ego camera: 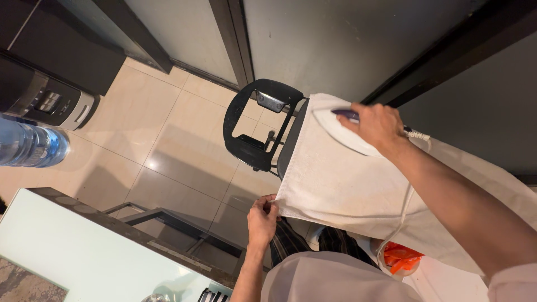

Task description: Ironing a white towel on an ironing board.

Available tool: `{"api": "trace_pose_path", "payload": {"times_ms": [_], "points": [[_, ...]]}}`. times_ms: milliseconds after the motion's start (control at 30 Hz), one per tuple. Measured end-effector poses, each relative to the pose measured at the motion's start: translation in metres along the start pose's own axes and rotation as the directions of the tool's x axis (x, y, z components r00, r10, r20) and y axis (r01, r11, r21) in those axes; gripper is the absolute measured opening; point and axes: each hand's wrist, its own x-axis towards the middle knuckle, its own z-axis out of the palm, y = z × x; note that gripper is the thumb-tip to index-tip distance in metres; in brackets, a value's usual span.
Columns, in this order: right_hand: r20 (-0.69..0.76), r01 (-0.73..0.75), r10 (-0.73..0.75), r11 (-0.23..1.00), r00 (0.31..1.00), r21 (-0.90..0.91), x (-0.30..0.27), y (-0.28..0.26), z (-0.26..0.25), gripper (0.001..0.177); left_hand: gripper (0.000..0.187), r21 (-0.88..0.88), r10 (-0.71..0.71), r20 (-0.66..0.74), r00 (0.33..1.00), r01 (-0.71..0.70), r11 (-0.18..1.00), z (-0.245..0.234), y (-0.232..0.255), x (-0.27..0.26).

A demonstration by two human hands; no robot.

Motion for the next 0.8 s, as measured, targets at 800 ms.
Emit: {"api": "trace_pose_path", "payload": {"times_ms": [800], "points": [[0.085, 0.061, -0.055, 0.996, 0.995, -0.069, -0.043, 0.061, 0.0, 0.054, 0.026, -0.067, 0.014, -0.021, 1.0, -0.015, 0.998, 0.004, -0.014, 0.001]]}}
